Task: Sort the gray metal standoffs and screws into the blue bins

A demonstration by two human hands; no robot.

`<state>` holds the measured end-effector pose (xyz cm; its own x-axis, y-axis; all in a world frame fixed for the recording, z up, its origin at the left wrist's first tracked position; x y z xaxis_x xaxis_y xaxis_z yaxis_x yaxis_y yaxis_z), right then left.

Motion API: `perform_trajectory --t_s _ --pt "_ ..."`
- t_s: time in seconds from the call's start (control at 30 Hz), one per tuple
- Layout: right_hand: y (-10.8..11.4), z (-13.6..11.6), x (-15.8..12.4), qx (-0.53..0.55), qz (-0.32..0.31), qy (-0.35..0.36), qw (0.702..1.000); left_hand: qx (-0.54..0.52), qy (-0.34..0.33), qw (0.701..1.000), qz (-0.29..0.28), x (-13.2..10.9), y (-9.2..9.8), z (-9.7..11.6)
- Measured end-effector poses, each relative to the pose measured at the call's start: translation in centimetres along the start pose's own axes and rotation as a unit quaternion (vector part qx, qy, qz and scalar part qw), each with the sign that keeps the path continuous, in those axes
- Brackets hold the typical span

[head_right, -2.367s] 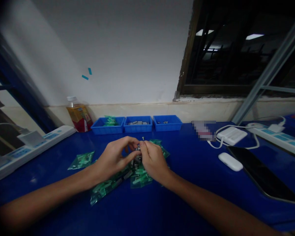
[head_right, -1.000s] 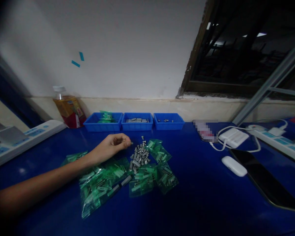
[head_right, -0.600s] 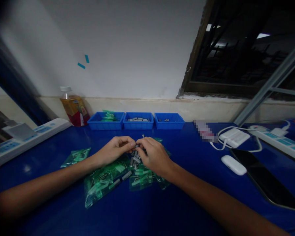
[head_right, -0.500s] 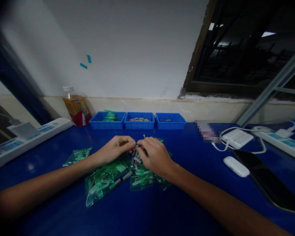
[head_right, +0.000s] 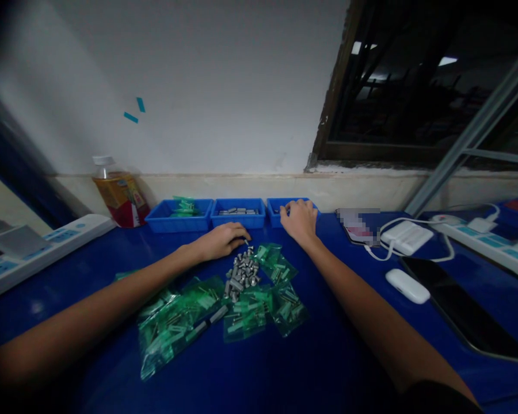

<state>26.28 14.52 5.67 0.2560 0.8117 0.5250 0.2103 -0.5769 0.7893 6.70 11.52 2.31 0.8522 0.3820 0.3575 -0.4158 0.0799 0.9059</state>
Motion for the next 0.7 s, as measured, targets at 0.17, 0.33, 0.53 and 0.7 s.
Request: perform_trajectory --t_s 0.17,0.33,0.53,0.7 --pt "1.6 -4.1 -4.5 0.09 0.008 0.193 0.977 -0.152 0.107 0.98 0.067 -1.3 1.0 -0.7" --pt "0.7 -8.0 -7.9 0.191 -0.096 0.306 0.928 -0.291 0.163 0.937 0.101 -2.1 1.8 -1.2" --pt "-0.5 -8.5 -8.1 0.209 -0.111 0.301 0.924 -0.313 0.167 0.93 0.098 -2.3 1.3 -1.3" --pt "-0.6 -8.1 -7.7 0.179 -0.113 0.272 0.939 -0.303 0.146 0.931 0.142 -2.4 1.1 -1.0"
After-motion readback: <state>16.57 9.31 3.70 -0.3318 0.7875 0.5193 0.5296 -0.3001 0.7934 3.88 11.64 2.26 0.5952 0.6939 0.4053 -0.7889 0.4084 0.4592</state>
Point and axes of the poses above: each hand's wrist, its own x-axis towards the middle knuckle, its own y-axis out of the back of the hand, z = x × y, the point moved 6 cm from there along x, towards the middle knuckle, and after that the axes turned 13 degrees about -y, right-handed, at the moved point
